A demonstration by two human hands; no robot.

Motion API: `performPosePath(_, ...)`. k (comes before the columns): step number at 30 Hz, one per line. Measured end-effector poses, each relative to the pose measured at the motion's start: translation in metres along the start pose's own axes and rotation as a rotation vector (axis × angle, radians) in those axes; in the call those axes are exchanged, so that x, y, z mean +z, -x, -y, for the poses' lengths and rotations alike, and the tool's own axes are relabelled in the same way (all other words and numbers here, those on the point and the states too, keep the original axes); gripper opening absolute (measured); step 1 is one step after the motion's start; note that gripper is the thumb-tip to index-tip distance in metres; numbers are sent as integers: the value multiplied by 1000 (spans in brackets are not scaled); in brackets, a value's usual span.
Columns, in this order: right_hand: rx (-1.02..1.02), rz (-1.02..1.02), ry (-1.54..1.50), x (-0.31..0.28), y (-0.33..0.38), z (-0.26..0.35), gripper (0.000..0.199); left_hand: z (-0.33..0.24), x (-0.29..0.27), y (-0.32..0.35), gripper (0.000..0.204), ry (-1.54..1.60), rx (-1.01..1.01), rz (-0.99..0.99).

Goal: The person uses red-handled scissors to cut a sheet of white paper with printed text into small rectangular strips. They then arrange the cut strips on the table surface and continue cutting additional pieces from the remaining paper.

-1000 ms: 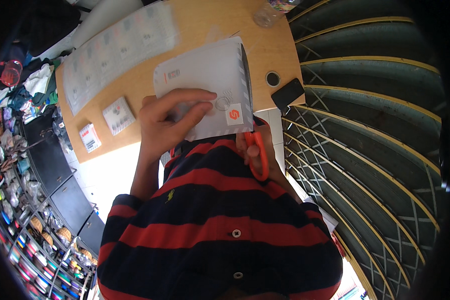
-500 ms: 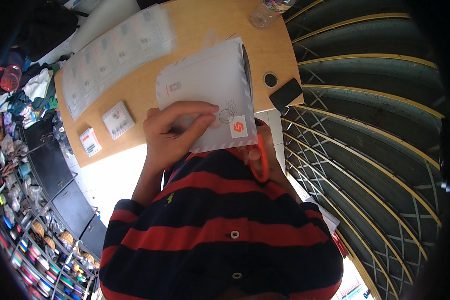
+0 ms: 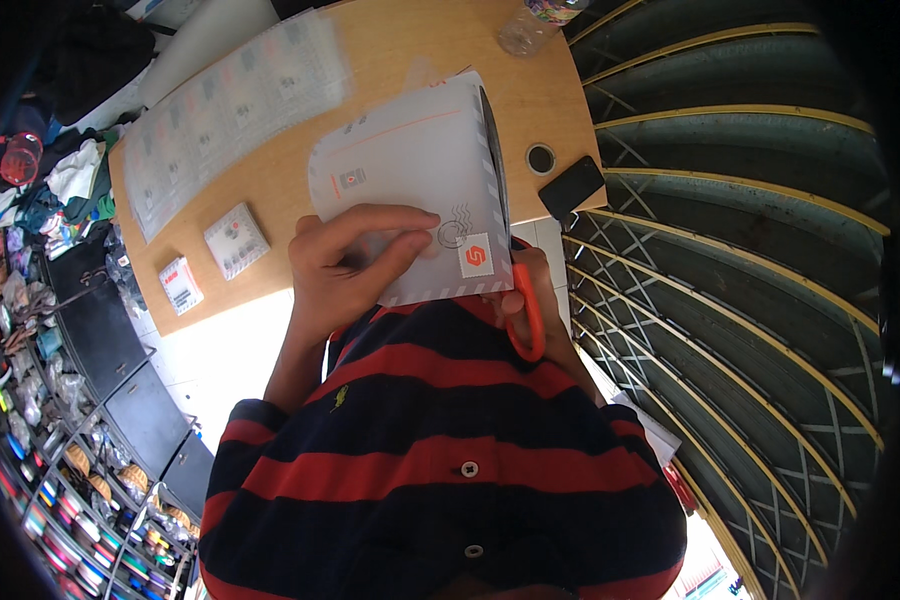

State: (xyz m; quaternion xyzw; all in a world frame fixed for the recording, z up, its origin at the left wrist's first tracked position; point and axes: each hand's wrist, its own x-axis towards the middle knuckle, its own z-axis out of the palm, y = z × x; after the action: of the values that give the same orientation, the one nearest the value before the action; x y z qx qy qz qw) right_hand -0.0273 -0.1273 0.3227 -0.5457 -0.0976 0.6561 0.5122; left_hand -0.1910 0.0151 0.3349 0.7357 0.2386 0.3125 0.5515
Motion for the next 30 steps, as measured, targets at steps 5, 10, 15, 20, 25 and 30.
performPosePath(5,-329,29,254,4,2,-13,17,4,0,0,14,19,30,4)
performPosePath(10,-32,-157,-75,5,-2,-15,18,3,4,2,14,23,9,12)
performPosePath(15,-123,-98,23,3,-3,-20,26,2,4,0,14,144,11,-5)
performPosePath(20,-449,-13,349,-14,-13,-42,22,0,4,3,14,267,-55,-8)
performPosePath(25,-571,-62,498,-10,-12,-33,19,-4,9,5,15,189,-30,-7)
performPosePath(30,-600,-98,392,-11,-20,-45,13,-7,8,4,14,118,-22,27)
